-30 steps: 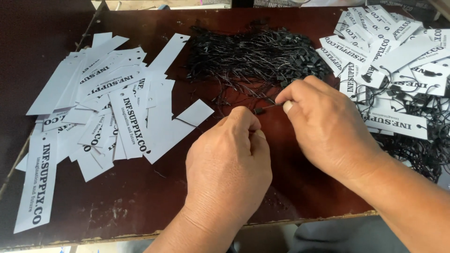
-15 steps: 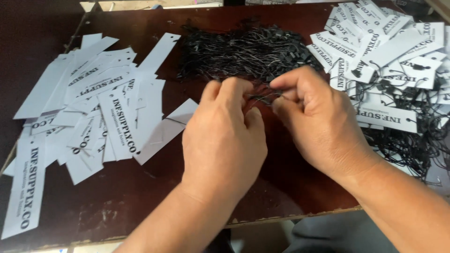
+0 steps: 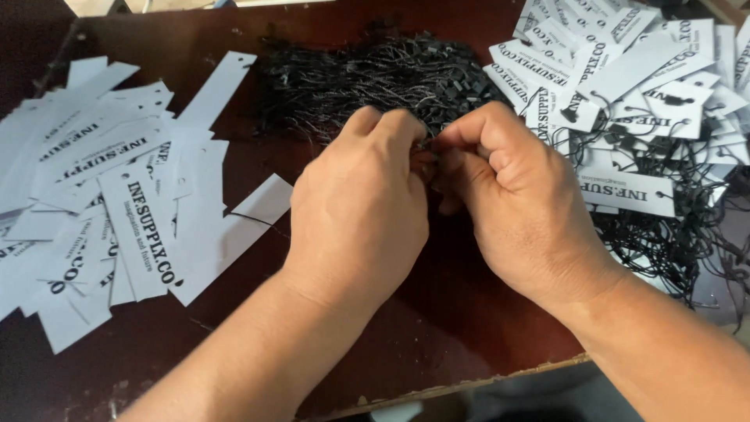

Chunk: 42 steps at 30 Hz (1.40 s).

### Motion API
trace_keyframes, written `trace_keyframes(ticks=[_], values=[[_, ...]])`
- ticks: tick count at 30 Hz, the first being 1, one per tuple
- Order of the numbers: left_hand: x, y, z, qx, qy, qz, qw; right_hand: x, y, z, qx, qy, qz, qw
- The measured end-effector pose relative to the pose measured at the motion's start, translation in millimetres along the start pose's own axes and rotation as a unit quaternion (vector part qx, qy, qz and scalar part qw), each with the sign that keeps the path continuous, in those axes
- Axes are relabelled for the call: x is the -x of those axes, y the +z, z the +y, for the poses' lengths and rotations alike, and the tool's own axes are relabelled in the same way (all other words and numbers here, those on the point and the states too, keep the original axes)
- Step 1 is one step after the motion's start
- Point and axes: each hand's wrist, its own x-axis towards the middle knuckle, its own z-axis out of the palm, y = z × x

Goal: Manually attaching plastic loop fasteners to paper clothing tags by threading them through pre-punched holes.

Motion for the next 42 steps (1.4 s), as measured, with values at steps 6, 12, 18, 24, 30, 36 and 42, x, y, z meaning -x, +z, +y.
trace_keyframes(ticks=[6,12,18,24,30,36,42], values=[[-6,4,-6,0.033,0.04,-0.014,0.999,-3,2,5,-0.01,-0.056,-0.017,0.998],[-2,13,-6,0.011,0.05,0.01,0.999,-3,3,2,0.028,-0.007,0.013,1.0],[1,16,-10,0.034,0.085,0.073,0.993,-5,3,2,0.041,-0.018,0.014,0.999],[0,11,-10,0.051,0.053,0.054,0.996,-5,3,0,0.045,0.032,0.008,0.998],[1,10,-10,0.054,0.045,0.058,0.996,-2,4,0,0.025,0.016,0.021,0.999],[0,10,-18,0.117,0.086,0.101,0.984,-5,4,11,-0.068,0.009,0.094,0.993],[1,11,-19,0.105,0.056,0.107,0.987,-2,2,13,-0.015,-0.051,0.098,0.994]])
